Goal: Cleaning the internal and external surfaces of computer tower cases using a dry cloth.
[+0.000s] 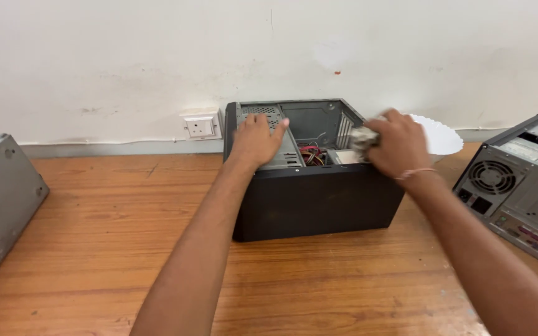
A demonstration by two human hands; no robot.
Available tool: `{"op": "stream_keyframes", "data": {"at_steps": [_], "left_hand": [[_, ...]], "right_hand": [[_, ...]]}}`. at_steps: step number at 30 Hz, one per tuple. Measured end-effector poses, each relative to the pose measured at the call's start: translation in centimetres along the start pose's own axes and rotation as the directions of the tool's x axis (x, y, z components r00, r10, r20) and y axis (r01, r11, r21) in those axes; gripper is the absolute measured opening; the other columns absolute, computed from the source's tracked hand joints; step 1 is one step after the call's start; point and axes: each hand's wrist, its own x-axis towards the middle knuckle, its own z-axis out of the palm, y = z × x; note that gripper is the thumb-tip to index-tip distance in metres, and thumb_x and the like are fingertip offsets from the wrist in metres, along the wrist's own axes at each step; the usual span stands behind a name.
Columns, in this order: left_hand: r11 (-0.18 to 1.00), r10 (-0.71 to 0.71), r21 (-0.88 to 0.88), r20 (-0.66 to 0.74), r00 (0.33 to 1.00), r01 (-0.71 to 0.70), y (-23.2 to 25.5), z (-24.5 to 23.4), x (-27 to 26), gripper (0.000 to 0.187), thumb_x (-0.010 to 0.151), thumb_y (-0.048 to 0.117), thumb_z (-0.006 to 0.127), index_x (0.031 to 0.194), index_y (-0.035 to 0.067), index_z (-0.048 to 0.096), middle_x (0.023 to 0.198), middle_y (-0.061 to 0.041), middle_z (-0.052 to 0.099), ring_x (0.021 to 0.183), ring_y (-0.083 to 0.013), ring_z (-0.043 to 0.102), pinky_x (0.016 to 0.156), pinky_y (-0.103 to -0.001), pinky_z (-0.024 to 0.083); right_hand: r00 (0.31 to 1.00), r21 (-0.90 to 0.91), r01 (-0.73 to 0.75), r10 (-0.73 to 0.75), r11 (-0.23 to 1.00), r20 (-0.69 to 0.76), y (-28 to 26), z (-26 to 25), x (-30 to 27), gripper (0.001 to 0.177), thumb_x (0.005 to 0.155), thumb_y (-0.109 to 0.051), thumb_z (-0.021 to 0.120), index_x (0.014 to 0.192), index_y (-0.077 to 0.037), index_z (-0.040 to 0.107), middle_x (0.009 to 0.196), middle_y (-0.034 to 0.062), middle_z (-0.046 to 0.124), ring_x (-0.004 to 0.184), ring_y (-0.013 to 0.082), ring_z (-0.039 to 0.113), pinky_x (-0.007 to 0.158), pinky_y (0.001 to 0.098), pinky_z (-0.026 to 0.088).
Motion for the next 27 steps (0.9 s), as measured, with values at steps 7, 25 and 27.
{"op": "stream_keyframes", "data": {"at_steps": [7, 25, 27], "left_hand": [[0.947, -0.234, 0.252, 0.111, 0.966, 0.2, 2.3, -2.2, -2.3, 0.093, 0.092, 0.063, 0.055, 0.155, -0.002, 0.035, 0.162, -0.033, 0.023, 0.15, -0.0553, 0.016, 0.116, -0.072, 0.02], [0.922, -0.207, 0.366, 0.192, 0.959, 0.126, 1.9, -3.0, -2.2, 0.096, 0.089, 0.073, 0.051, 0.154, 0.004, 0.042, 0.165, -0.031, 0.021, 0.151, -0.0562, 0.014, 0.118, -0.07, 0.021], [0.925, -0.196, 0.363, 0.2, 0.96, 0.113, 1.6, -2.8, -2.0, 0.095, 0.089, 0.073, 0.049, 0.154, 0.004, 0.043, 0.165, -0.031, 0.022, 0.152, -0.0565, 0.015, 0.118, -0.07, 0.022]], "right_hand": [[0.913, 0.132, -0.311, 0.258, 0.941, 0.315, 1.3, -1.5, -0.2, 0.046, 0.085, -0.041, 0.069, 0.121, -0.014, 0.073, 0.119, 0.0165, 0.061, 0.105, 0.0319, 0.06, 0.09, 0.0475, 0.052], [0.91, 0.136, -0.257, 0.192, 0.957, 0.369, -0.8, -3.1, 0.7, 0.041, 0.08, -0.045, 0.077, 0.102, -0.011, 0.079, 0.102, 0.01, 0.07, 0.101, 0.0275, 0.066, 0.091, 0.0415, 0.055], [0.983, 0.132, -0.168, 0.156, 0.977, 0.095, 1.4, -2.5, -0.5, 0.044, 0.074, -0.039, 0.084, 0.105, -0.01, 0.076, 0.101, 0.0146, 0.066, 0.101, 0.0341, 0.062, 0.087, 0.0453, 0.052]]}}
